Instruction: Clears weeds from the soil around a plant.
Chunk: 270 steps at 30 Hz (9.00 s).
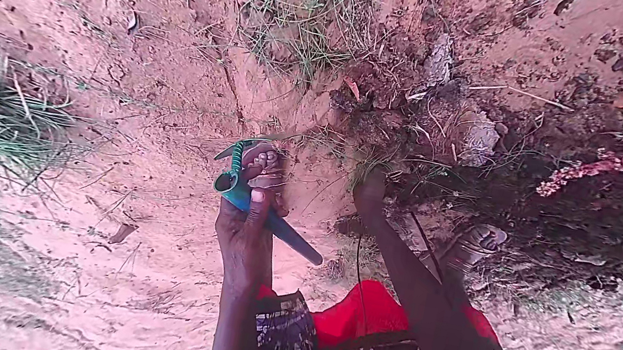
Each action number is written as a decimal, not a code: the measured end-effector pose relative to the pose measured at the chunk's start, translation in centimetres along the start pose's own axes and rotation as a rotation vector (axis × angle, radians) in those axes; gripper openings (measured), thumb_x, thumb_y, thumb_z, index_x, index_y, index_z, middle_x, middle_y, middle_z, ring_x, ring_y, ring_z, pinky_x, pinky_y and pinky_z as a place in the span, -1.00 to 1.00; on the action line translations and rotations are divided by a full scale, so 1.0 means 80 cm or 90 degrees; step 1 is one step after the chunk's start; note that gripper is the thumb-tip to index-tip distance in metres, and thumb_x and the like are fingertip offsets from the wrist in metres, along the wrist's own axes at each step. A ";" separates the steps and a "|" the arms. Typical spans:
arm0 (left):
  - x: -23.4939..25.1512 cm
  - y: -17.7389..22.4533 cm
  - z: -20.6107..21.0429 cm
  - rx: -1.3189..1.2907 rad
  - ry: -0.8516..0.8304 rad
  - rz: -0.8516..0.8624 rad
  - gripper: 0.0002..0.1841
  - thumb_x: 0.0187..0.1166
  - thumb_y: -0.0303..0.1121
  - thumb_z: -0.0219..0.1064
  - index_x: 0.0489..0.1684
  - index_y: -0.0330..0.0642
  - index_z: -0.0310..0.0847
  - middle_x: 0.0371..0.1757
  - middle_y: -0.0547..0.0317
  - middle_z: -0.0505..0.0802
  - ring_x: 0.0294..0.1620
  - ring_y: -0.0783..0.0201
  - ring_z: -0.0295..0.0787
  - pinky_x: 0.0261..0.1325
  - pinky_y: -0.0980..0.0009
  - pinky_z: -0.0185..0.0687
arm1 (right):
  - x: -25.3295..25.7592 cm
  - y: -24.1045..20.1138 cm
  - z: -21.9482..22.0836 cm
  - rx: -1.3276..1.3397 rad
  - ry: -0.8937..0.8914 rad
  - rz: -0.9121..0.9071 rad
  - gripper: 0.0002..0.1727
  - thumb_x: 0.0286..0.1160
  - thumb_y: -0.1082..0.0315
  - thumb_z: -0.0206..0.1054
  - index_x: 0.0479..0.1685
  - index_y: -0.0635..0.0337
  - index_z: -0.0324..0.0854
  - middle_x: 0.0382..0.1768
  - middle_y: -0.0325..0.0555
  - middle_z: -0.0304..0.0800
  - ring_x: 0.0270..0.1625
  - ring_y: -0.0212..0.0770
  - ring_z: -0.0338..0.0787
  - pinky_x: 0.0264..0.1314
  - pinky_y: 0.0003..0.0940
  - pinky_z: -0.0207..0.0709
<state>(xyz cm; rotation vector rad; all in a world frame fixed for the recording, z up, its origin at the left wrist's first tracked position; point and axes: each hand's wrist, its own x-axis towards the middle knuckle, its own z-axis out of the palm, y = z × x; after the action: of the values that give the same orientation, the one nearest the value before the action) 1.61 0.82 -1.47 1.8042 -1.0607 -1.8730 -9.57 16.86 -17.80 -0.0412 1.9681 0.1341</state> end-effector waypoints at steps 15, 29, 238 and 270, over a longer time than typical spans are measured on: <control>-0.004 -0.019 -0.012 -0.013 -0.005 -0.010 -0.75 0.74 -0.47 -0.08 0.29 -0.17 0.30 -0.45 0.45 0.78 -0.46 0.46 0.80 -0.22 0.48 0.84 | 0.010 -0.035 0.086 0.559 0.319 -0.107 -0.46 0.51 0.60 0.32 0.50 0.63 0.41 0.41 0.46 0.60 0.55 0.10 0.56 0.64 -0.10 0.37; -0.005 -0.013 -0.003 -0.004 -0.013 -0.008 -0.75 0.74 -0.49 -0.10 0.29 -0.19 0.29 -0.49 0.43 0.79 -0.47 0.44 0.80 -0.22 0.47 0.84 | 0.054 -0.041 -0.032 0.032 -0.223 -0.061 -0.29 0.90 -0.10 -0.05 0.52 0.44 0.49 0.38 0.45 0.64 0.40 0.30 0.69 0.50 0.25 0.45; 0.005 0.013 -0.027 -0.046 0.053 0.025 -0.75 0.77 -0.46 -0.17 0.26 -0.18 0.29 -0.51 0.43 0.76 -0.51 0.44 0.79 -0.29 0.48 0.84 | -0.037 0.004 -0.003 0.058 -0.070 0.035 -0.46 0.77 0.03 0.21 0.28 0.42 0.68 0.26 0.38 0.75 0.42 0.24 0.70 0.53 0.17 0.42; -0.024 -0.001 -0.056 -0.122 0.182 -0.058 -0.74 0.72 -0.52 -0.02 0.23 -0.47 0.38 -0.13 0.09 0.74 -0.11 0.45 0.74 0.08 0.44 0.73 | -0.278 -0.454 -0.025 -0.054 -0.237 -0.845 -0.22 0.72 0.50 0.18 0.89 -0.38 0.16 0.55 0.21 0.57 0.25 0.20 0.79 0.12 0.17 0.67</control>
<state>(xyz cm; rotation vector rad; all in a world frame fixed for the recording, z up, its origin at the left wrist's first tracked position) 6.22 0.95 0.17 1.9584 -0.6868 -1.6373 0.60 -20.17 0.73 -1.2380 1.2356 -0.5990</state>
